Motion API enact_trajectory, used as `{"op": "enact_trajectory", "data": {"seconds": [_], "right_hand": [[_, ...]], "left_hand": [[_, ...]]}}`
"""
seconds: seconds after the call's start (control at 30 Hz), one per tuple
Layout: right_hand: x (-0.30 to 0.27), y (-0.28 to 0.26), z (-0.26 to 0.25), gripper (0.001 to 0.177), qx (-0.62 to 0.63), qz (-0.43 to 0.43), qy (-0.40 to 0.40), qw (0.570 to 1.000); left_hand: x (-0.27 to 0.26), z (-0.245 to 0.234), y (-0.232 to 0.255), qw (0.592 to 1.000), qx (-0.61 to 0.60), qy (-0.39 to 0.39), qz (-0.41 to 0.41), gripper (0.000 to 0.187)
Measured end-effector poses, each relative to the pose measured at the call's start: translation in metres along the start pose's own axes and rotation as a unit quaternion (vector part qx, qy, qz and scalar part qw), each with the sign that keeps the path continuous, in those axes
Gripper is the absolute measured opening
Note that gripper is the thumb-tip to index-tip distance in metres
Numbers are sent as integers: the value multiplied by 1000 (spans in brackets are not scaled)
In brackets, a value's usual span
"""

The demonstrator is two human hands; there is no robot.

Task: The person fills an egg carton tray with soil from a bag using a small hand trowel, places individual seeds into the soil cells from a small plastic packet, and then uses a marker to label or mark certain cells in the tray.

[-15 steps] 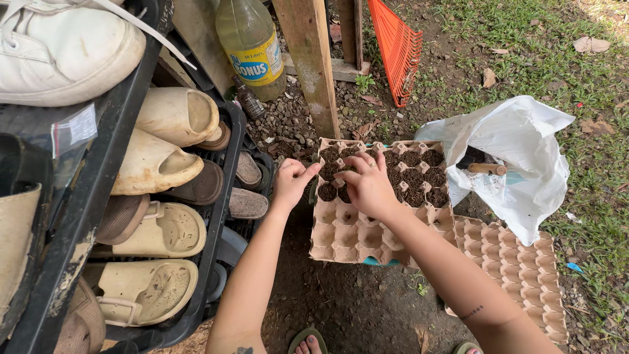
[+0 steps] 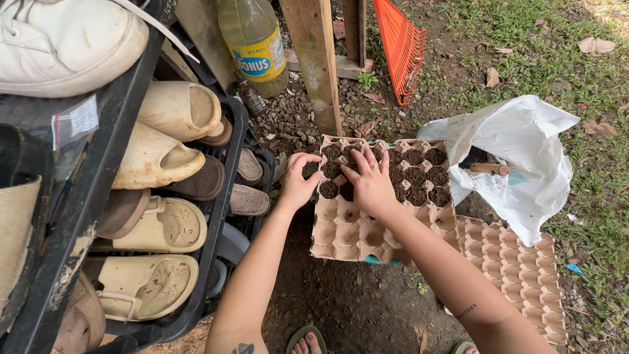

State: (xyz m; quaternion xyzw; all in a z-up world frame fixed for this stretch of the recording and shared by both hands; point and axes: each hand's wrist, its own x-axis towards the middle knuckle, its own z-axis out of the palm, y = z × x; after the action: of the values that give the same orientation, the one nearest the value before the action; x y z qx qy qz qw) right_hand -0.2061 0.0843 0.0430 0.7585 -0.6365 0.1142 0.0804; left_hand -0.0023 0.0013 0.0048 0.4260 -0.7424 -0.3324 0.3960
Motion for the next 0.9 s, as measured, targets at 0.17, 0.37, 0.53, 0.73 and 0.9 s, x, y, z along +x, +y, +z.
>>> {"op": "enact_trajectory", "data": {"seconds": [0.17, 0.37, 0.53, 0.73, 0.9], "right_hand": [[2, -10, -12, 66, 107, -35, -75, 991], [4, 12, -8, 49, 141, -3, 6, 990], [3, 59, -12, 10, 187, 67, 17, 980], [-11, 100, -39, 22, 175, 62, 22, 982], [-27, 118, -57, 13, 153, 68, 6, 986]], "left_hand": [[0, -2, 5, 1000, -4, -5, -4, 29], [-1, -1, 2, 1000, 0, -17, 12, 32], [2, 9, -14, 1000, 14, -25, 6, 10], [4, 19, -17, 997, 20, 2, 75, 6], [13, 21, 11, 997, 61, -30, 46, 53]]}}
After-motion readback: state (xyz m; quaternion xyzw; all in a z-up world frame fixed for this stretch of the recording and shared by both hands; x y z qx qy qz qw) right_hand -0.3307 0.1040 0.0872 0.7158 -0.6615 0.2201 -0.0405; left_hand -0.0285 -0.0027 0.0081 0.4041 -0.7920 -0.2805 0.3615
